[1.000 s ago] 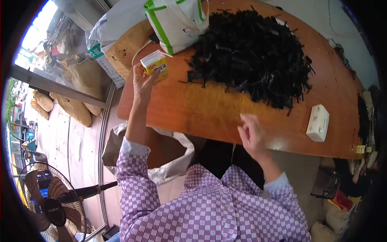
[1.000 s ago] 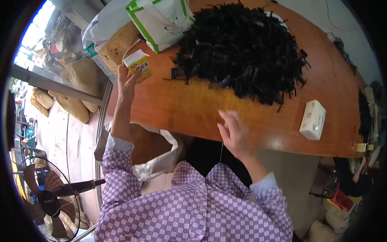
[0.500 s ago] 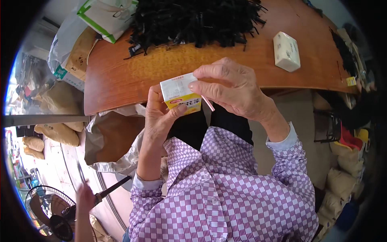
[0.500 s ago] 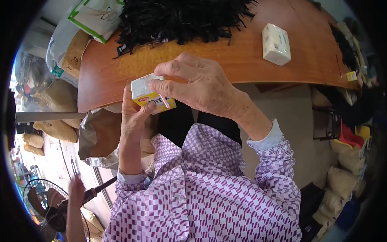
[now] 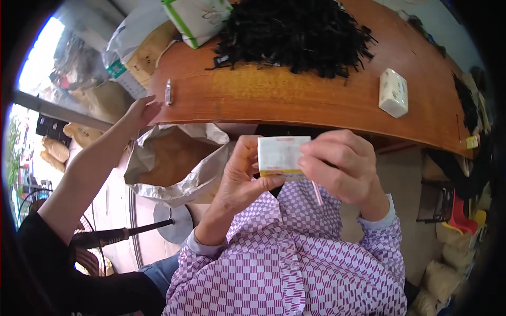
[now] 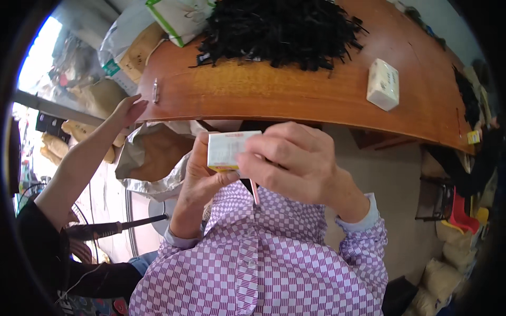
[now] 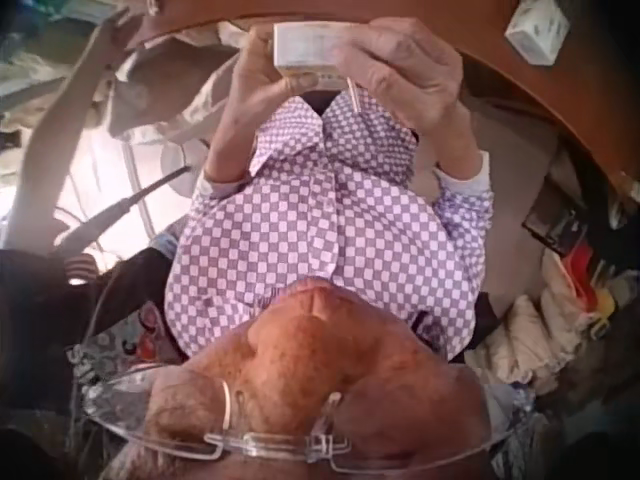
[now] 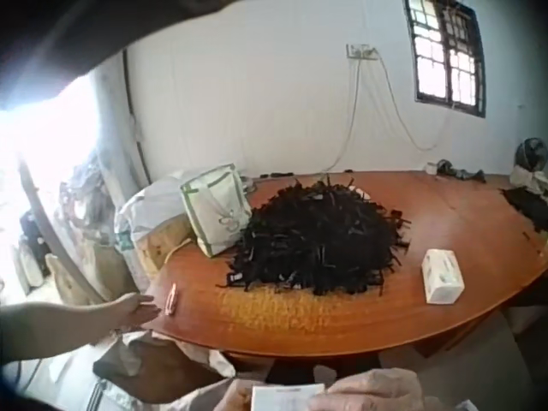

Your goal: Assembling small plastic components by hand at an industrial workbench.

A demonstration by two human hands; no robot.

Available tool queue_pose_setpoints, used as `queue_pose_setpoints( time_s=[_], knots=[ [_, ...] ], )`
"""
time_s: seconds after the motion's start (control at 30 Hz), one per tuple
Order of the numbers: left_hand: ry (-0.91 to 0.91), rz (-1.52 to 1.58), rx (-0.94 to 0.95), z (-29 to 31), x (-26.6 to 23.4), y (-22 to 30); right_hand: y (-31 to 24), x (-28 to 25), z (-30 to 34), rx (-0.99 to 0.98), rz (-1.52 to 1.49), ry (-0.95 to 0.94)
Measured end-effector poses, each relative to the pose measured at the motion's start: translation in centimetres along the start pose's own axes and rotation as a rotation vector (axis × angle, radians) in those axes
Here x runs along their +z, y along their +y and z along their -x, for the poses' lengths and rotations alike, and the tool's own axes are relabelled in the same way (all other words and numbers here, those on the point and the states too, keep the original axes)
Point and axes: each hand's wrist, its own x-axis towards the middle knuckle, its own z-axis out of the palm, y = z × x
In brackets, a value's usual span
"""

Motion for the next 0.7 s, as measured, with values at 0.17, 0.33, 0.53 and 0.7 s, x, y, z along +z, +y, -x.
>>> queue_pose_setpoints(
  time_s=[0.17,0.33,0.53,0.7],
  knots=[
    [0.045,-0.047,0.009,1.8,1.0,2.7,-2.1,-0.4,-1.2,0.04,-0.017,0.047],
    [-0.031,-0.007,0.106,2.2,1.9,4.7,-4.2,-0.2,-2.3,0.04,-0.003,0.198],
    [-0.123,0.012,0.171,2.1,2.0,4.4,-5.6,-0.8,-1.8,0.114,-0.006,0.215],
    [-0.194,0.005,0.224,1.8,2.4,4.5,-6.2,-1.5,-1.4,0.135,-0.042,0.277]
  ],
)
